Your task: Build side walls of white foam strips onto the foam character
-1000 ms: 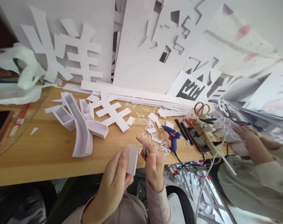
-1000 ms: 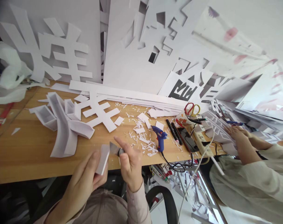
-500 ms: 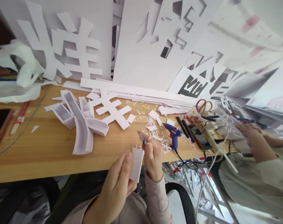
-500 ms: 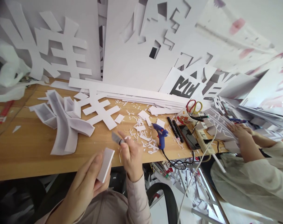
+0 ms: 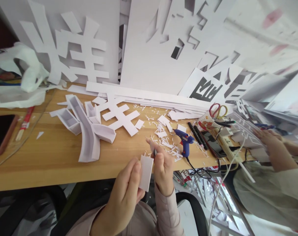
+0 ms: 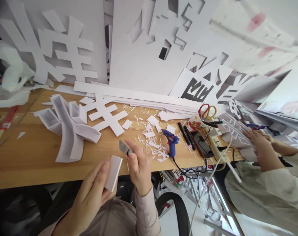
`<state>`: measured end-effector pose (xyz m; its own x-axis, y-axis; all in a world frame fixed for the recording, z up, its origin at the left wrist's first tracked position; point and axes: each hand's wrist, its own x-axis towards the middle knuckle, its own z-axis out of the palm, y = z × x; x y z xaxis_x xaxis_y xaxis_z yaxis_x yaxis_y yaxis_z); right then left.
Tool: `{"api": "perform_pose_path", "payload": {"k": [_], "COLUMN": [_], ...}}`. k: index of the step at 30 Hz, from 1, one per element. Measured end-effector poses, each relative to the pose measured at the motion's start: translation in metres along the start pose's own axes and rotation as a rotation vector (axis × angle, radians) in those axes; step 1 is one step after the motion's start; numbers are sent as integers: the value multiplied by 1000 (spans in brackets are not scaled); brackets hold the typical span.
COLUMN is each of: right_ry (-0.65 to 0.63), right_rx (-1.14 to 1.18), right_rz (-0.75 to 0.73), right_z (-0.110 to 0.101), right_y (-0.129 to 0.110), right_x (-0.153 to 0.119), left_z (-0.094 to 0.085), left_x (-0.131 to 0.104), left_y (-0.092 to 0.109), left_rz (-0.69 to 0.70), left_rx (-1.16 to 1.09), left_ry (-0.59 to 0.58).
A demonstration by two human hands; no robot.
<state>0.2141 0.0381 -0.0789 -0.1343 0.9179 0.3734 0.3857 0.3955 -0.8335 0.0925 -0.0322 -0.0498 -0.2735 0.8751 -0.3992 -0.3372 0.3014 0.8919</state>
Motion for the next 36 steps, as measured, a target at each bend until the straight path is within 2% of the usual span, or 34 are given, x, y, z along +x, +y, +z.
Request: {"api": "perform_pose_path", "payload": {"k": [2, 4, 7, 9, 11, 14, 18, 21, 24, 27, 32, 36], "right_ry": [75, 81, -33, -122, -206, -298, -270, -311, -331, -350, -398, -420], "right_rx": [109, 325, 702, 897, 1052, 1224, 1343, 1455, 1552, 1571, 1567, 1592], "right_rz": [106, 219, 378, 465, 515, 512, 520, 521, 503, 477, 450, 450], "right_z": [1, 4, 8, 9, 9, 11, 14, 15, 16, 16, 16, 16], "right_y": [4, 5, 12, 21, 35, 55, 70, 74, 77, 80, 83, 83], "right_x": [5, 7, 10, 14, 18, 22, 21, 20, 19, 20, 21, 21], "left_z": [0, -2, -10, -18, -28, -44, -72, -101, -132, -153, -160, -163], "left_x": [3, 11, 25, 31, 32, 29, 25, 26, 32, 41, 54, 59], "left_y": [0, 5, 17, 26, 34, 40, 43, 48, 52, 51, 45, 42], "left_rz": [-21, 56, 306, 466, 551, 561, 487, 584, 702, 772, 763, 751], "left_rx": [17, 64, 217, 318, 379, 413, 385, 420, 569, 691, 814, 891], "left_ry": [53, 11, -82, -36, 52, 167, 300, 329, 277, 160, 20, -23]}}
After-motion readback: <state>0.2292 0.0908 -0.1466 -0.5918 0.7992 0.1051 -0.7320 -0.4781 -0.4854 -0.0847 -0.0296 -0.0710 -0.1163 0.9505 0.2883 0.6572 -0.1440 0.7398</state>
